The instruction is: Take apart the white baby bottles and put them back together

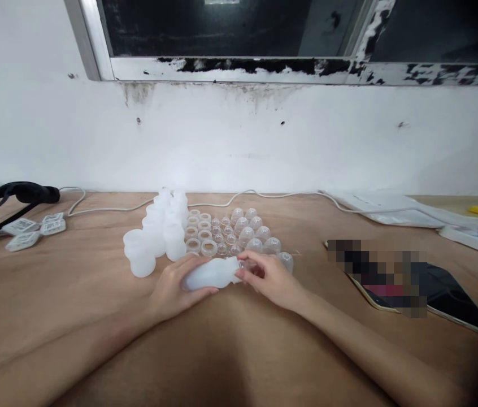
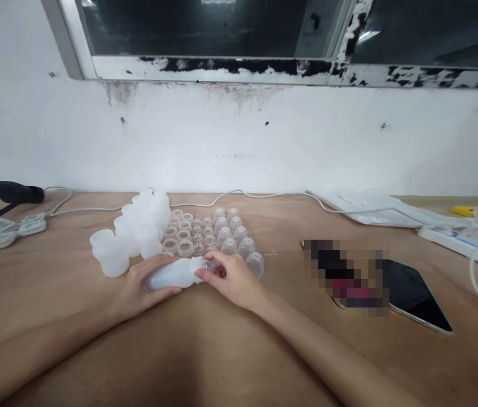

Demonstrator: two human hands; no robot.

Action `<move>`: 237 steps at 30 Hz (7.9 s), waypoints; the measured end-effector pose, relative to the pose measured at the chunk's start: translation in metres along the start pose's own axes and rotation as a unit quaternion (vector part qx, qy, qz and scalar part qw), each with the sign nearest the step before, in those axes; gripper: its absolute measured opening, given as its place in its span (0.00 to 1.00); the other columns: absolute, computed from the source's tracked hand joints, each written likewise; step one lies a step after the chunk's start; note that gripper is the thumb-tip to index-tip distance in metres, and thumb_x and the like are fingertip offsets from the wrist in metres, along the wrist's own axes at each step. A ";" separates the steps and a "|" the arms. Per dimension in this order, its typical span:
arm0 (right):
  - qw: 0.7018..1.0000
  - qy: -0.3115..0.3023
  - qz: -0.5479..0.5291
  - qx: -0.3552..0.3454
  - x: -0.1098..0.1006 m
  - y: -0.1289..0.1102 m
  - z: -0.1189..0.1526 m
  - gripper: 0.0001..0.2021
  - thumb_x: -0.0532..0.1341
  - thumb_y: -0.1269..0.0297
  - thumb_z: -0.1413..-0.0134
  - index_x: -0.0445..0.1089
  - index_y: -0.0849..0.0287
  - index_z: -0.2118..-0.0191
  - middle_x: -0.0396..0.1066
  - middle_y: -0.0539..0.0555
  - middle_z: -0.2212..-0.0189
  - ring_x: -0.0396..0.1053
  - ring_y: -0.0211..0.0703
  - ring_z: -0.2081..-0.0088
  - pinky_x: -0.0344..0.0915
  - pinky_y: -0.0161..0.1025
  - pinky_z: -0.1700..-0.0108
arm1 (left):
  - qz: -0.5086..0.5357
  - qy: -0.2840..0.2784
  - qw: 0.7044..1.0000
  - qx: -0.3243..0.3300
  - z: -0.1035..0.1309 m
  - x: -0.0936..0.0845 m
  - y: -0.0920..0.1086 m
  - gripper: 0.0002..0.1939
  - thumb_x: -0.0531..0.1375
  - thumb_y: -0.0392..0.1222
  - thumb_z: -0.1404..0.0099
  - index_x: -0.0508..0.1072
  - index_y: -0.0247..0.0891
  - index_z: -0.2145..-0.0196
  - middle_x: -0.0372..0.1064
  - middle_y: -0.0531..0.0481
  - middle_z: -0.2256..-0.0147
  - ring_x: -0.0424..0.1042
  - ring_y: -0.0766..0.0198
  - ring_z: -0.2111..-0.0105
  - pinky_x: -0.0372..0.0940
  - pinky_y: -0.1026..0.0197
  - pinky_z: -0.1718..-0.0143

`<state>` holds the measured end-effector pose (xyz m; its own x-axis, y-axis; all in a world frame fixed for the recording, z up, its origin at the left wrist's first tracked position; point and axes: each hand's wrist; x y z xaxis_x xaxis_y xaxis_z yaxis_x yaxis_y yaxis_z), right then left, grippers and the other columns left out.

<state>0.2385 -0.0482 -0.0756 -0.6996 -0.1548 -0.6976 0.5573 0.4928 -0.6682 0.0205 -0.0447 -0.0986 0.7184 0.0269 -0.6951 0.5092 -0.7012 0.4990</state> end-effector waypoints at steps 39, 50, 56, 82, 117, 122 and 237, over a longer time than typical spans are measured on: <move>0.950 0.012 0.303 0.072 -0.068 0.050 0.050 0.11 0.50 0.57 0.48 0.61 0.56 0.61 0.63 0.57 0.63 0.64 0.40 0.71 0.61 0.41 0.66 | -0.030 0.062 0.995 -0.069 0.003 0.000 0.000 0.18 0.56 0.48 0.44 0.61 0.41 0.56 0.64 0.53 0.60 0.64 0.65 0.60 0.58 0.64 0.59; 0.944 0.252 -0.211 0.016 0.006 0.000 -0.012 0.16 0.52 0.55 0.49 0.53 0.56 0.56 0.58 0.56 0.59 0.63 0.33 0.77 0.63 0.37 0.69 | 0.009 0.081 0.987 -0.135 -0.003 0.002 -0.006 0.18 0.54 0.49 0.44 0.64 0.37 0.59 0.66 0.51 0.62 0.65 0.63 0.62 0.60 0.63 0.62; 0.940 0.265 -0.215 0.021 0.007 0.012 -0.004 0.16 0.50 0.56 0.48 0.51 0.56 0.56 0.57 0.57 0.58 0.62 0.33 0.76 0.63 0.38 0.69 | 0.004 0.076 0.989 -0.124 -0.002 0.001 -0.005 0.17 0.54 0.49 0.43 0.64 0.38 0.58 0.65 0.52 0.60 0.64 0.63 0.61 0.59 0.62 0.60; 0.967 0.113 -0.230 -0.004 0.010 0.017 -0.003 0.19 0.58 0.63 0.54 0.59 0.55 0.53 0.62 0.54 0.54 0.64 0.41 0.59 0.63 0.39 0.57 | 0.016 0.014 0.998 -0.066 -0.002 -0.003 -0.005 0.18 0.56 0.48 0.45 0.65 0.41 0.57 0.66 0.53 0.60 0.65 0.65 0.61 0.59 0.64 0.60; 0.893 0.356 0.218 0.165 -0.150 0.094 -0.063 0.39 0.62 0.58 0.63 0.44 0.66 0.45 0.64 0.61 0.67 0.65 0.50 0.66 0.60 0.45 0.64 | 0.477 -0.225 0.824 -0.208 0.005 0.013 0.011 0.12 0.57 0.39 0.44 0.63 0.30 0.63 0.61 0.49 0.70 0.61 0.72 0.71 0.58 0.67 0.70; 0.901 0.305 0.244 0.189 -0.128 0.136 -0.080 0.37 0.59 0.59 0.60 0.44 0.68 0.45 0.62 0.64 0.59 0.63 0.53 0.60 0.59 0.43 0.61 | 0.472 -0.231 0.825 -0.207 0.004 0.014 0.011 0.12 0.57 0.40 0.44 0.63 0.30 0.64 0.60 0.49 0.71 0.60 0.71 0.71 0.57 0.67 0.69; 0.986 0.162 -0.034 -0.019 0.040 0.014 -0.011 0.10 0.56 0.64 0.51 0.67 0.56 0.61 0.62 0.52 0.64 0.61 0.33 0.73 0.61 0.34 0.70 | -0.054 -0.089 0.992 -0.077 -0.006 0.010 -0.027 0.24 0.56 0.44 0.45 0.57 0.39 0.51 0.62 0.47 0.56 0.61 0.59 0.55 0.59 0.56 0.56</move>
<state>0.2132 -0.0387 -0.1103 -0.8442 0.0899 -0.5284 0.4915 0.5231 -0.6963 0.0164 -0.0214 -0.1161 0.5671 -0.0404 -0.8226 0.6548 -0.5838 0.4801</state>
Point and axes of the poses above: each hand's wrist, its own z-axis away from the middle knuckle, its own x-axis out of the palm, y = z × x
